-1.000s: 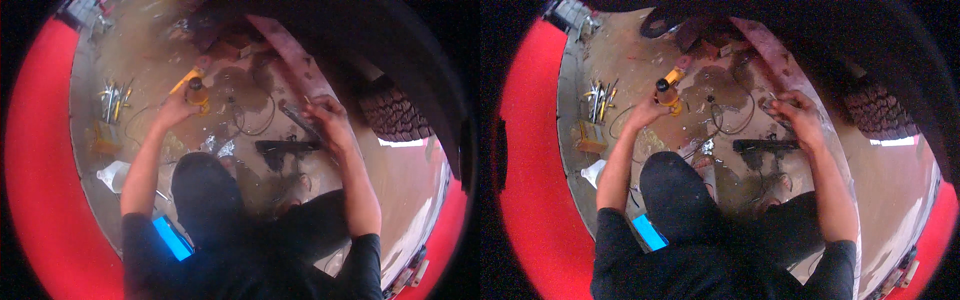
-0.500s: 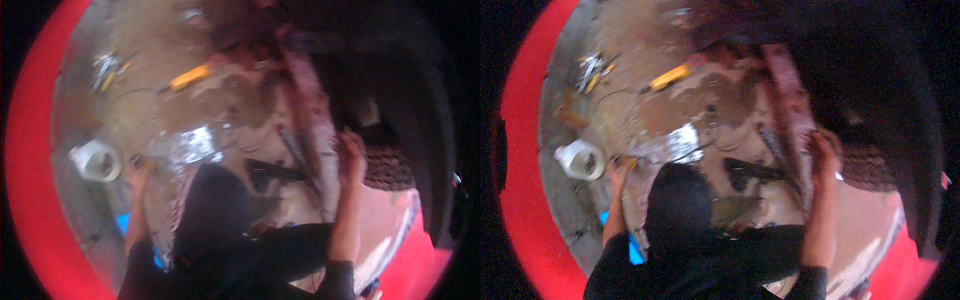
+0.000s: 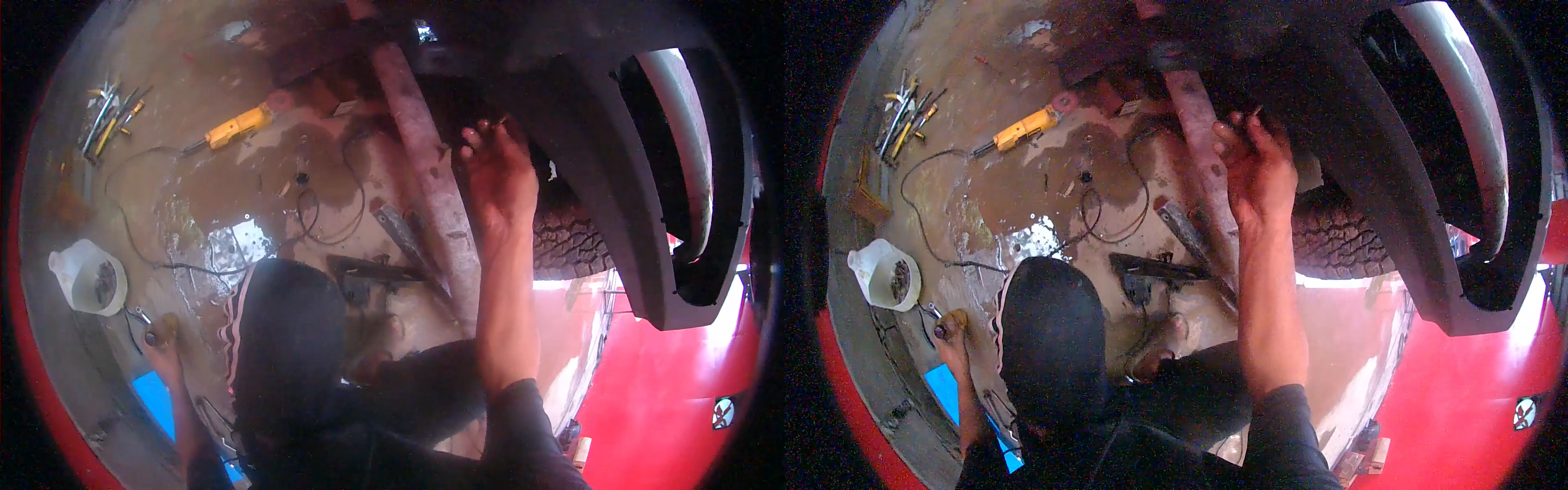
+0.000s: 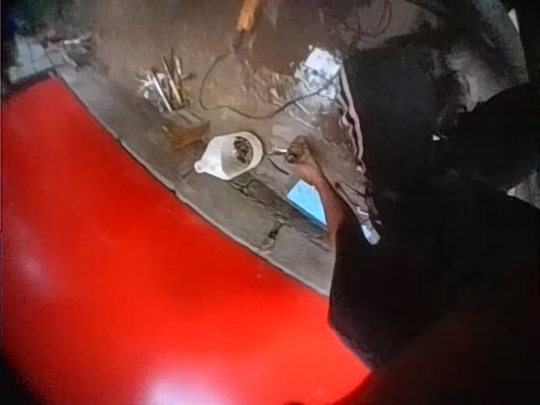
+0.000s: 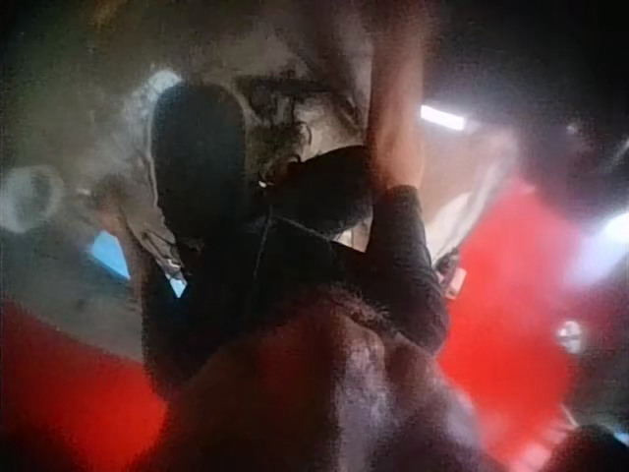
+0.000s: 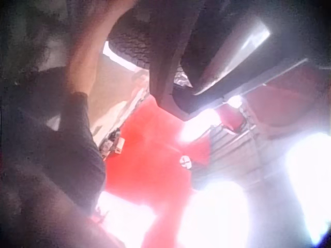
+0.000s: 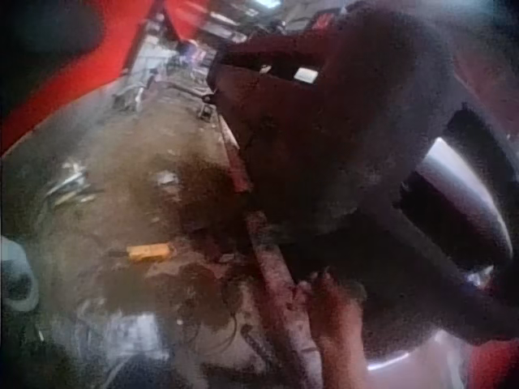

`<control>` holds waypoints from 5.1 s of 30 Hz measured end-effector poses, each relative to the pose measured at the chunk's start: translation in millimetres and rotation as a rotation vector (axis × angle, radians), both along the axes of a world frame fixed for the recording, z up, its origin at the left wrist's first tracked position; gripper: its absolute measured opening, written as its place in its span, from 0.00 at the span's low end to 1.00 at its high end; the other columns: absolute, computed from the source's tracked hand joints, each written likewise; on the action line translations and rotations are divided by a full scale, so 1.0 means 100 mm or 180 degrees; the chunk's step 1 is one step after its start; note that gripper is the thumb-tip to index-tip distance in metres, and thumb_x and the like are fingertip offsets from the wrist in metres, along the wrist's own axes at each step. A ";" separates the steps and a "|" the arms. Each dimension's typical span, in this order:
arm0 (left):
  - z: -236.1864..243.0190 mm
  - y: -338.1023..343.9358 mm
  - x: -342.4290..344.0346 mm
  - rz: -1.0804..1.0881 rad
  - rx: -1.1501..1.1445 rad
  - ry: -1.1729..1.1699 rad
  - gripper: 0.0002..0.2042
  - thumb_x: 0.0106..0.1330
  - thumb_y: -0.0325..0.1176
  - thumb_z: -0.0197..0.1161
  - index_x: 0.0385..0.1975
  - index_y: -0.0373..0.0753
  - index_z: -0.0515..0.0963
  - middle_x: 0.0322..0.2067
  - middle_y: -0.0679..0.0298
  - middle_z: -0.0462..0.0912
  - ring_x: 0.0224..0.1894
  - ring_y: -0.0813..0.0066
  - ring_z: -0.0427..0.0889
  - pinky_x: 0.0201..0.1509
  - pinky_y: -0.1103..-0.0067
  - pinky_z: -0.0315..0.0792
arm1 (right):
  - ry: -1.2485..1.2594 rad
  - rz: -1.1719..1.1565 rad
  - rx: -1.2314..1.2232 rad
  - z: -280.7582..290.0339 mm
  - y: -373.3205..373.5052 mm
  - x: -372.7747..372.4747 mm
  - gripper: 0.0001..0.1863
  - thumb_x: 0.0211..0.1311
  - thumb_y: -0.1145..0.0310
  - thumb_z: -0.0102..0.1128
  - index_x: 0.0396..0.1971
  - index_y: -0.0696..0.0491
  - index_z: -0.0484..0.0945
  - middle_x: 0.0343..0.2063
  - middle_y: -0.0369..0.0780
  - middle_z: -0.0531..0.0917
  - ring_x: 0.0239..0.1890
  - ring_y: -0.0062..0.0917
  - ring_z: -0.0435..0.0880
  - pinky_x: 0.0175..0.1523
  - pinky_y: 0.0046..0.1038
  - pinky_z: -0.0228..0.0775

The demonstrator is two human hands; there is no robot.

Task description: The person searches for and retrieves fasteners from a plastic jug, then installs them onto the vehicle bumper by hand and with a wrench.

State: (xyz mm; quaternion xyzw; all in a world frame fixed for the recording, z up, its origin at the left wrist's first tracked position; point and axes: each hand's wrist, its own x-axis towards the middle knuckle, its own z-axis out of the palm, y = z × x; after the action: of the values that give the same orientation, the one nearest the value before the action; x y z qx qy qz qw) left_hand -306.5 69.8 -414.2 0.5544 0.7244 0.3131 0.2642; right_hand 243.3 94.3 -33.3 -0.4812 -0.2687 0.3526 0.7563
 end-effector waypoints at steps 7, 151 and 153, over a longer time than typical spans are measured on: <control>-0.08 0.03 -0.03 0.0067 -0.0113 -0.0267 0.25 0.60 0.37 0.64 0.53 0.31 0.67 0.50 0.52 0.74 0.53 0.60 0.72 0.59 0.70 0.63 | 0.0057 0.0154 0.0034 -0.02 -0.02 -0.15 0.11 0.64 0.72 0.52 0.46 0.48 0.70 0.36 0.40 0.79 0.38 0.33 0.80 0.41 0.33 0.70; 4.66 0.84 3.06 -0.2531 0.1801 -0.0807 0.06 0.58 0.25 0.63 0.34 0.32 0.76 0.30 0.65 0.77 0.31 0.80 0.73 0.36 0.83 0.69 | 0.2294 0.1126 0.0547 -0.07 -0.09 0.01 0.12 0.71 0.58 0.40 0.37 0.46 0.73 0.34 0.35 0.80 0.37 0.29 0.80 0.39 0.31 0.67; 4.75 0.90 3.40 -0.3056 0.1917 -0.0732 0.06 0.59 0.25 0.62 0.34 0.32 0.75 0.31 0.63 0.78 0.32 0.79 0.75 0.37 0.83 0.69 | 0.2141 0.1223 0.0449 -0.04 -0.09 0.02 0.12 0.70 0.58 0.40 0.38 0.45 0.73 0.35 0.35 0.80 0.38 0.29 0.80 0.40 0.31 0.66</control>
State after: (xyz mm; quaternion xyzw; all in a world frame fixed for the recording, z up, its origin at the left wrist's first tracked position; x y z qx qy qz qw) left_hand 33.1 160.2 61.3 0.8342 0.2372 0.4088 0.2842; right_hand 245.1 84.8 -36.9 -0.2266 -0.1145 0.6064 0.7535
